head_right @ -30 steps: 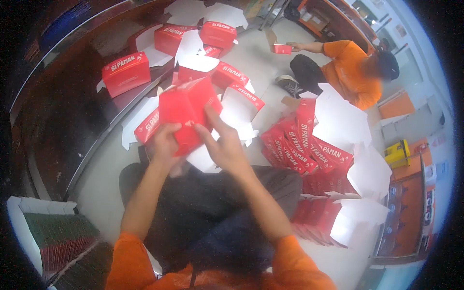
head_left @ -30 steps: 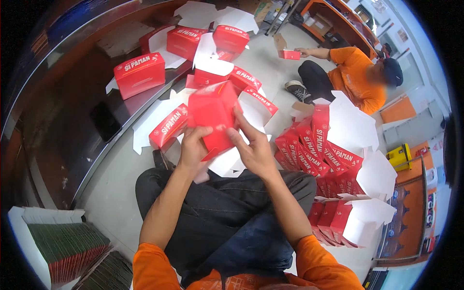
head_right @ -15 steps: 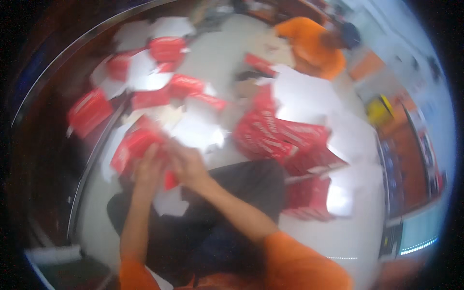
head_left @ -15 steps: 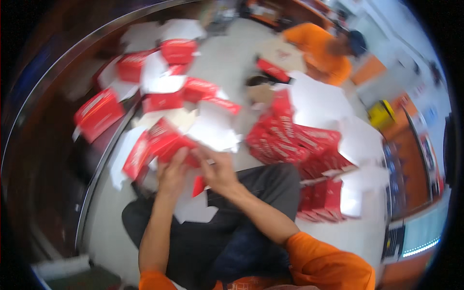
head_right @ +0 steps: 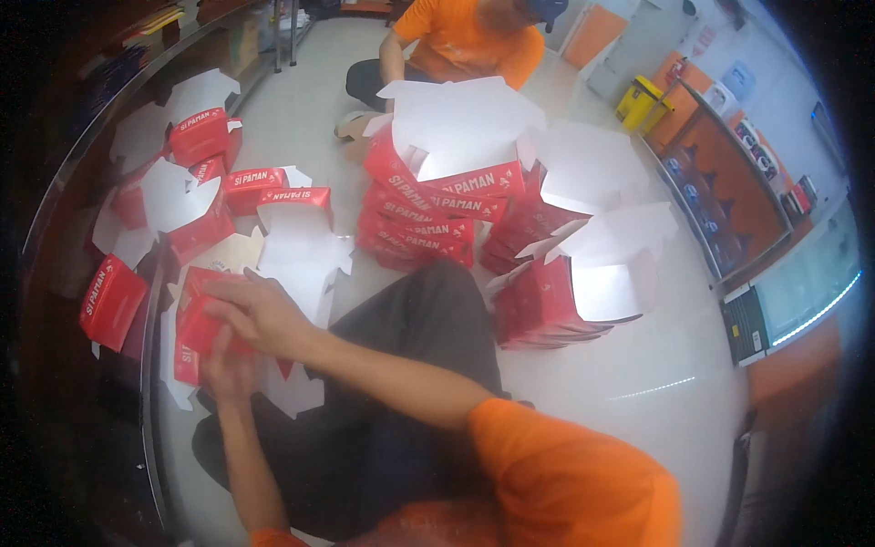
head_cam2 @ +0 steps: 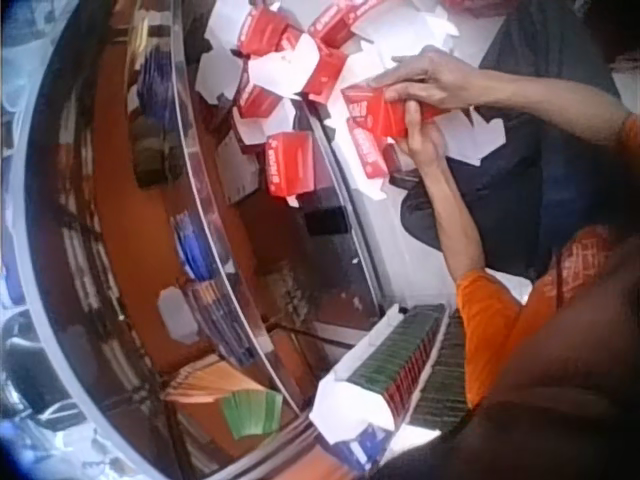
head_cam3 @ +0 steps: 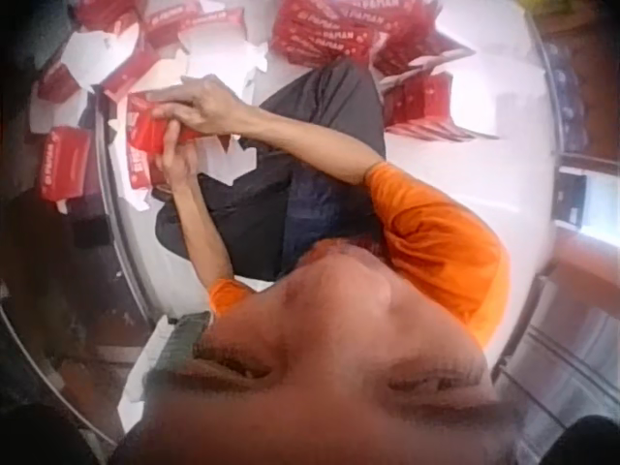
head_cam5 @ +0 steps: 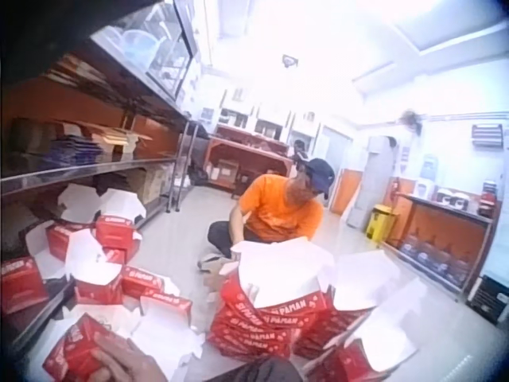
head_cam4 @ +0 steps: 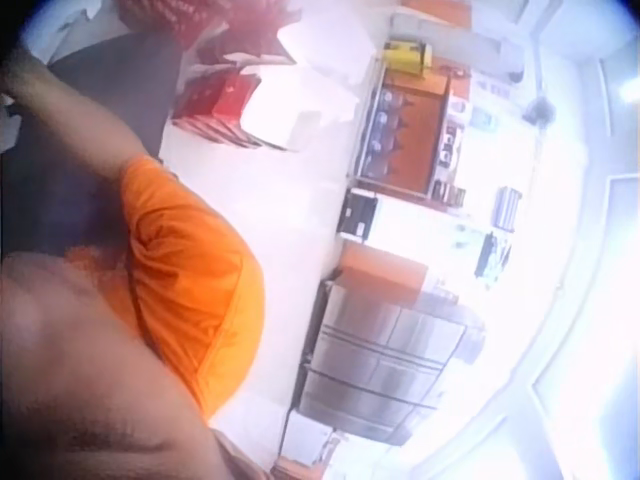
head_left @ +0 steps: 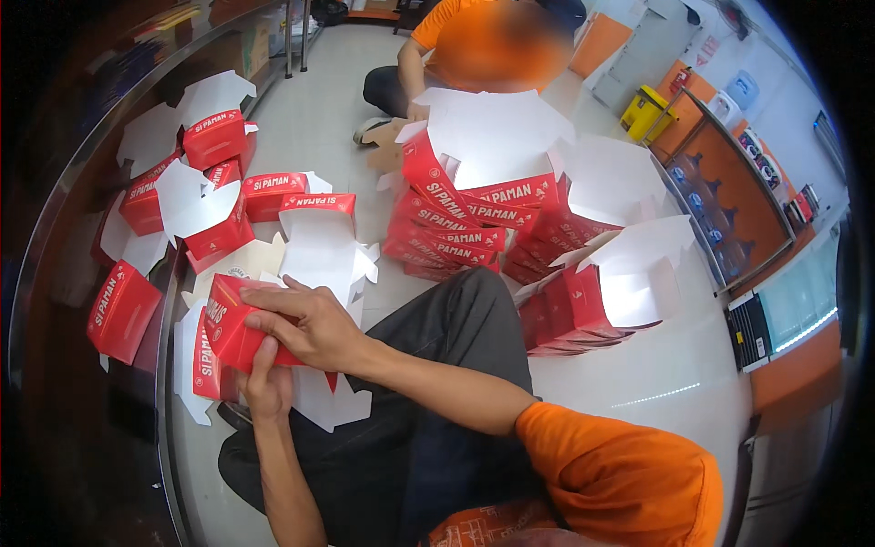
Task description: The person sits on the floor and assembles red and white cardboard boxes by folding the flat pieces into shape. They handle the boxes one at a time, folding the sides and tucking the flaps to form the container structure. The assembled boxes are placed into a growing stack on the floor.
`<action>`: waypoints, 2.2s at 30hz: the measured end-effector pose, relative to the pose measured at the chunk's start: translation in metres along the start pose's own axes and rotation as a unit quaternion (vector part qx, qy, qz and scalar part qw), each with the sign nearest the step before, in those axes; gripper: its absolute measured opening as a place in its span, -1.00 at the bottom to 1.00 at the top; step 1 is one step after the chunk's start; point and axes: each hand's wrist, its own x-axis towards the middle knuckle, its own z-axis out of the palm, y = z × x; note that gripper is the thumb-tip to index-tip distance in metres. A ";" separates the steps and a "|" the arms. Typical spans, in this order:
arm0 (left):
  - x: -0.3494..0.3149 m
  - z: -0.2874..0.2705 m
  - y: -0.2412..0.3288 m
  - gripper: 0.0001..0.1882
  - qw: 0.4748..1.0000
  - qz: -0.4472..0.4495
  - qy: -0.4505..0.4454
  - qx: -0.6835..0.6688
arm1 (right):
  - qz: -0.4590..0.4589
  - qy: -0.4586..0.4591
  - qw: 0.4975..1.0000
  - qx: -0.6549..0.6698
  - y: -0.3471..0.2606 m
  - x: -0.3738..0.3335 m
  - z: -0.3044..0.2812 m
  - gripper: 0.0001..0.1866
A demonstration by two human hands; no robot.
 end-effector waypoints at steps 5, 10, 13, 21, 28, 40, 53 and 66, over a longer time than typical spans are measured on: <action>0.002 0.007 0.009 -0.41 0.995 -0.017 -0.058 -0.076 | 0.001 0.000 1.000 -0.009 -0.006 0.002 -0.003 -0.70; 0.000 0.005 0.005 -0.44 1.000 -0.009 -0.016 0.020 | 0.046 -0.032 0.998 0.029 -0.001 0.006 -0.004 -0.67; 0.006 0.006 0.011 -0.48 0.998 0.011 0.044 0.037 | 0.061 -0.081 0.988 0.117 -0.001 0.009 -0.013 -0.53; 0.011 0.012 0.019 -0.50 0.993 0.033 0.109 0.015 | -0.167 -0.153 0.963 -0.147 0.023 -0.031 -0.018 -0.12; 0.012 0.000 0.015 -0.52 0.992 0.025 0.119 0.038 | -0.181 -0.071 0.975 -0.111 0.025 -0.023 -0.009 -0.22; 0.012 0.012 0.030 -0.73 0.997 0.018 0.071 -0.040 | -0.177 -0.088 0.955 -0.220 0.008 -0.012 0.002 -0.52; 0.008 0.025 0.017 -0.68 0.993 0.033 -0.016 0.111 | -0.068 0.015 0.974 -0.216 0.026 -0.016 0.007 -0.21; -0.021 0.036 -0.021 -0.80 0.697 0.029 -0.252 0.671 | 0.127 -0.420 0.837 -0.327 -0.005 -0.023 -0.136 -0.71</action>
